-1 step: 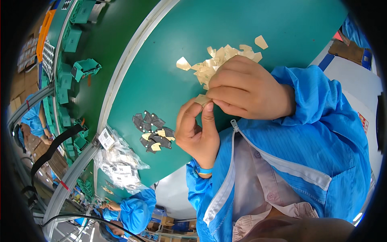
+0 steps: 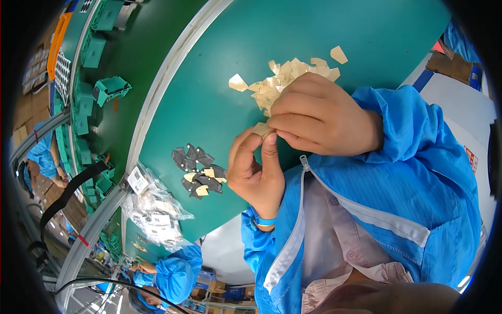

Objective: The person applies black adhesive foam tape to green plastic component housings by hand.

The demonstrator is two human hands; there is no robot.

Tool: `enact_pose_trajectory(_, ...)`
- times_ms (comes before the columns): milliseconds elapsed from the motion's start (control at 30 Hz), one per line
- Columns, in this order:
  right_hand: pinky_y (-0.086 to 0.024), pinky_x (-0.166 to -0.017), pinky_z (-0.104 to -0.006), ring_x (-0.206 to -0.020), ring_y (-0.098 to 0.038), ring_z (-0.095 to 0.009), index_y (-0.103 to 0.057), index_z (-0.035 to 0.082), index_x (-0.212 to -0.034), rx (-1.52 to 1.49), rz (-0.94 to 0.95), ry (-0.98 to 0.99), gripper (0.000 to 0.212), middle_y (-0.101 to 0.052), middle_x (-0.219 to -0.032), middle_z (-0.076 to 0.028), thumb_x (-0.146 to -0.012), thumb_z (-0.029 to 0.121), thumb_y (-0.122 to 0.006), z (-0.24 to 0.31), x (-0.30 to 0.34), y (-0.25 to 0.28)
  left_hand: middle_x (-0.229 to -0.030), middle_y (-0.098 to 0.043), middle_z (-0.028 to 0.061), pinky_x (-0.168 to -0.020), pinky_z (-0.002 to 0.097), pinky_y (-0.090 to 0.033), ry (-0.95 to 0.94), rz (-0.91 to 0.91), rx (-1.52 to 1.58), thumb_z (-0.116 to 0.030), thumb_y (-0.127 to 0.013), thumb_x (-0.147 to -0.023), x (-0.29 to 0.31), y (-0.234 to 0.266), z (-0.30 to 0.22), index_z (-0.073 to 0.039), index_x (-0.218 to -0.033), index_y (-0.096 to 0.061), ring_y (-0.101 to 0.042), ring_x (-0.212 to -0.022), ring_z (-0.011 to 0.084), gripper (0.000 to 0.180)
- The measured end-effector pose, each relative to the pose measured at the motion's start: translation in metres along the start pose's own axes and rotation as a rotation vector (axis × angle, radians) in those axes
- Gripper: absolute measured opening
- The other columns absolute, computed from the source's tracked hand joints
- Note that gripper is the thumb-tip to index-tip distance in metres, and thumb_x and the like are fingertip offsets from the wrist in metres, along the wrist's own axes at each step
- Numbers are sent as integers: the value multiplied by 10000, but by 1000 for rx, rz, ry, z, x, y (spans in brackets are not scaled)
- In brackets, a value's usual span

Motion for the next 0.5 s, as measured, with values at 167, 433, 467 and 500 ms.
enact_pose_trajectory(167,-486,-742,-374,-832,-600,-256,-633,40,-884,136,50,90,271,-591,-927,-61,-641,93,-739,7,2,-4,-936,-671,124,-684,301,-497,-147,64,-173,-32,-716,-867,-4,-2,-15,17,-913,-647,-624,-777,228,96)
enact_pose_trajectory(433,-488,-752,-371,-855,-600,-247,-636,34,-887,102,48,50,276,-590,-945,-64,-634,82,-734,4,3,-7,-947,-656,135,-710,310,-496,-47,97,-35,-27,-687,-889,-2,-4,-2,11,-958,-618,-616,-793,259,105)
enact_pose_trajectory(467,-488,-752,-371,-855,-600,-247,-636,34,-887,101,49,52,276,-590,-945,-64,-634,82,-734,5,3,-7,-947,-656,135,-710,310,-496,-46,95,-35,-27,-687,-889,-2,-4,-2,11,-958,-618,-616,-793,259,105)
enact_pose_trajectory(500,-487,-752,-368,-853,-599,-244,-637,34,-892,65,62,28,282,-588,-937,-63,-632,80,-735,3,1,-7,-948,-655,137,-711,308,-495,-42,87,-26,-29,-689,-889,-3,-3,-1,11,-953,-618,-616,-797,260,103)
Point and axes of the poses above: each hand's wrist, its own x-axis away from the middle knuckle, its own y-axis out of the back of the hand, z = x × y, the point moved 10 cm from there along -x, towards the middle knuckle
